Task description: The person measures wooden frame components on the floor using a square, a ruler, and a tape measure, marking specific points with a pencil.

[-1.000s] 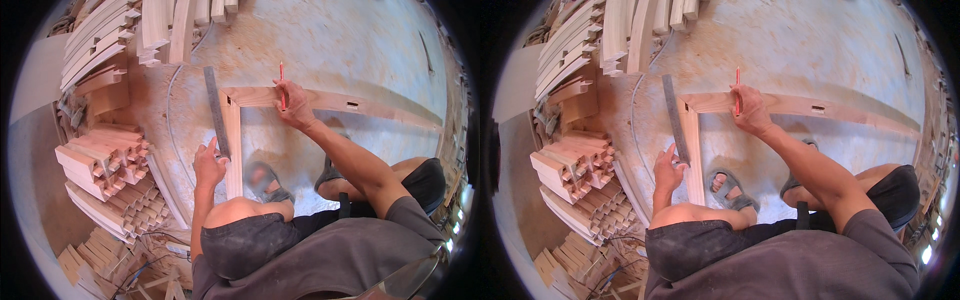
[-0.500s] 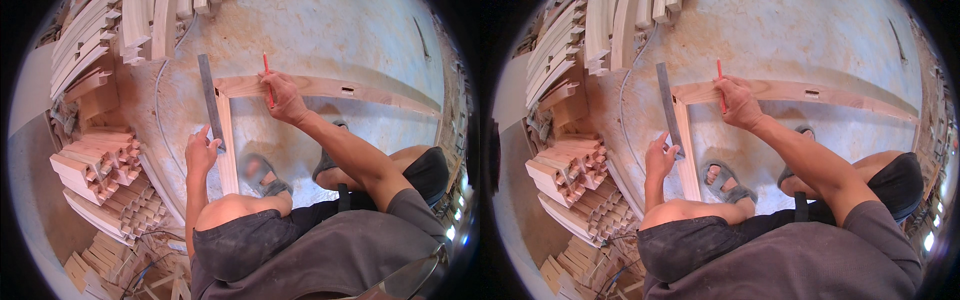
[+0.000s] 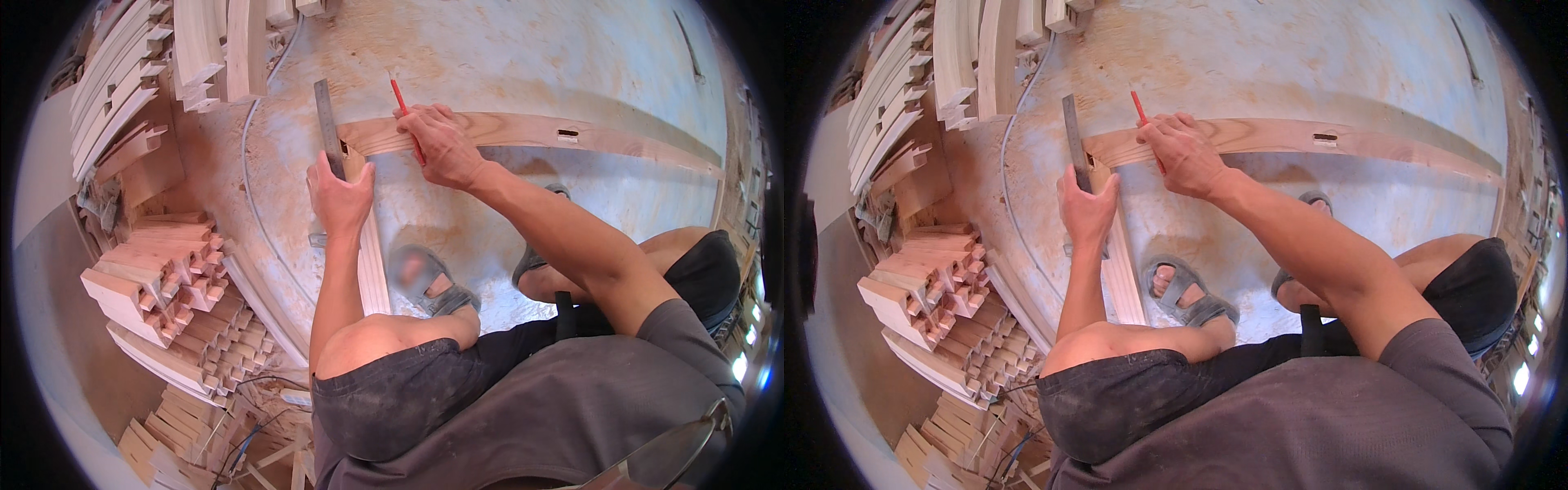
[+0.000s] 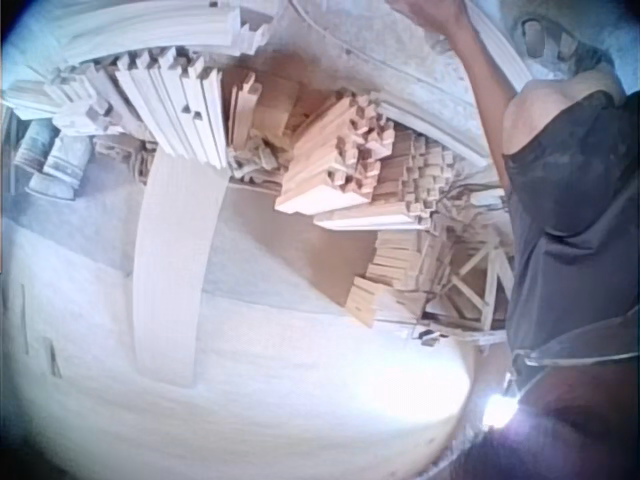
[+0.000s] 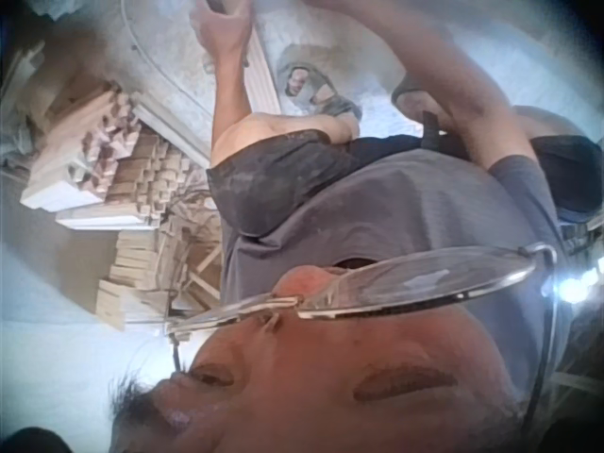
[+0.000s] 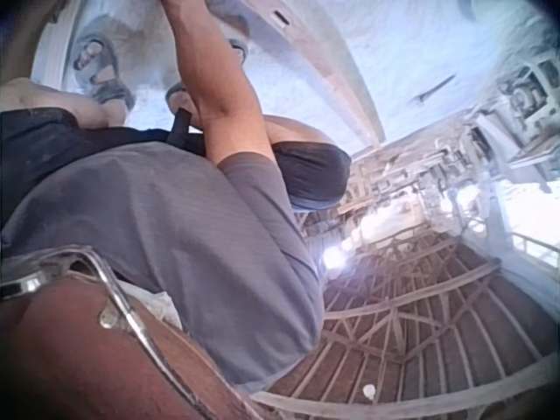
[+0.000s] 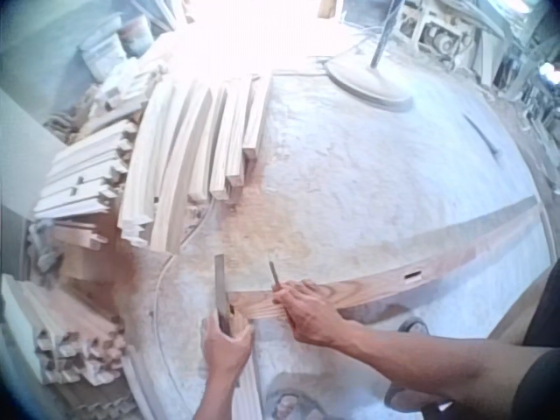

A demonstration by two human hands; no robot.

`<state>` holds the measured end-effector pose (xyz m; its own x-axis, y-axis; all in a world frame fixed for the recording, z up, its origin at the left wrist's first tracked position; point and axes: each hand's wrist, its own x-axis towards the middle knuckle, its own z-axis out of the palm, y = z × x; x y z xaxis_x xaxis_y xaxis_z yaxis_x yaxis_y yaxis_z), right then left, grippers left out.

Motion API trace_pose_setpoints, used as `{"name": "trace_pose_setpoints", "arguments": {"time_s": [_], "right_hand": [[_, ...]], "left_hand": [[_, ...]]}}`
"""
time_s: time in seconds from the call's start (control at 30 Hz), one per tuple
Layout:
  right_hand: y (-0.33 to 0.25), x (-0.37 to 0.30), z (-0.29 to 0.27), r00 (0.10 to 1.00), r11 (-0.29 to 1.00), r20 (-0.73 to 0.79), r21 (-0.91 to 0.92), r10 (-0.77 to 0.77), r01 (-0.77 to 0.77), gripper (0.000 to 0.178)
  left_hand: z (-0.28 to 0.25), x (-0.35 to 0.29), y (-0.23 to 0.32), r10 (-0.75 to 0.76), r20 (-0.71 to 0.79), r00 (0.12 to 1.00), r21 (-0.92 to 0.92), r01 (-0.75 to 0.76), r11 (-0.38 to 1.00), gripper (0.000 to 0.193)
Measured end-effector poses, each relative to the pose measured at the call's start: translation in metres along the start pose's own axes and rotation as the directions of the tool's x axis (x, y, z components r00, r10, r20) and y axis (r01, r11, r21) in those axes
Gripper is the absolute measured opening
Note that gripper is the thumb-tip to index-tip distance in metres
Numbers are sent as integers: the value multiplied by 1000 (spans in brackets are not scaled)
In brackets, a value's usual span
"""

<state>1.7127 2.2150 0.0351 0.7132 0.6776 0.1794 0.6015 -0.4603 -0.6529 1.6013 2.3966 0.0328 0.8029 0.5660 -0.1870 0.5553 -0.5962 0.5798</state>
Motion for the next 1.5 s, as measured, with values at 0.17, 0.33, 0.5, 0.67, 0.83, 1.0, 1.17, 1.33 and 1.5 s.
{"name": "trace_pose_setpoints", "arguments": {"time_s": [0.17, 0.33, 0.5, 0.67, 0.83, 1.0, 1.17, 1.33, 1.5], "right_hand": [[3, 2, 0, 999, 999, 43, 9, 32, -32, 37], [6, 8, -3, 999, 999, 33, 45, -32, 31, 36], [0, 11, 2, 997, 998, 44, -15, -57, 58, 38], [-5, 11, 4, 994, 994, 90, -84, -56, 64, 29], [-5, 12, 4, 988, 985, 88, -109, -124, 134, 30], [-1, 10, 3, 986, 981, 94, -120, -139, 150, 41], [-1, 11, 4, 991, 987, 79, -118, -104, 113, 37], [-5, 11, 0, 996, 988, 40, -122, -85, 90, 32], [-5, 11, -1, 997, 989, 18, -123, -79, 81, 30]], "left_hand": [[15, 7, 15, 30, -115, 993, 77, -21, 997, 69], [18, 9, 8, 15, -120, 993, 39, -10, 999, 68], [5, 9, -3, 2, -60, 998, -49, -5, 999, 75], [-1, -4, -17, -99, -1, 995, -76, 99, 992, 76], [-3, -9, -12, -120, -31, 992, -82, 117, 990, 63], [4, 3, -41, -167, 41, 985, -316, 171, 933, 41], [-9, 18, -36, -131, 99, 986, -330, 157, 931, 31], [-11, 21, -29, -94, 74, 993, -244, 109, 964, 29], [-21, 25, -27, -40, 138, 990, -238, 72, 969, 22]]}}
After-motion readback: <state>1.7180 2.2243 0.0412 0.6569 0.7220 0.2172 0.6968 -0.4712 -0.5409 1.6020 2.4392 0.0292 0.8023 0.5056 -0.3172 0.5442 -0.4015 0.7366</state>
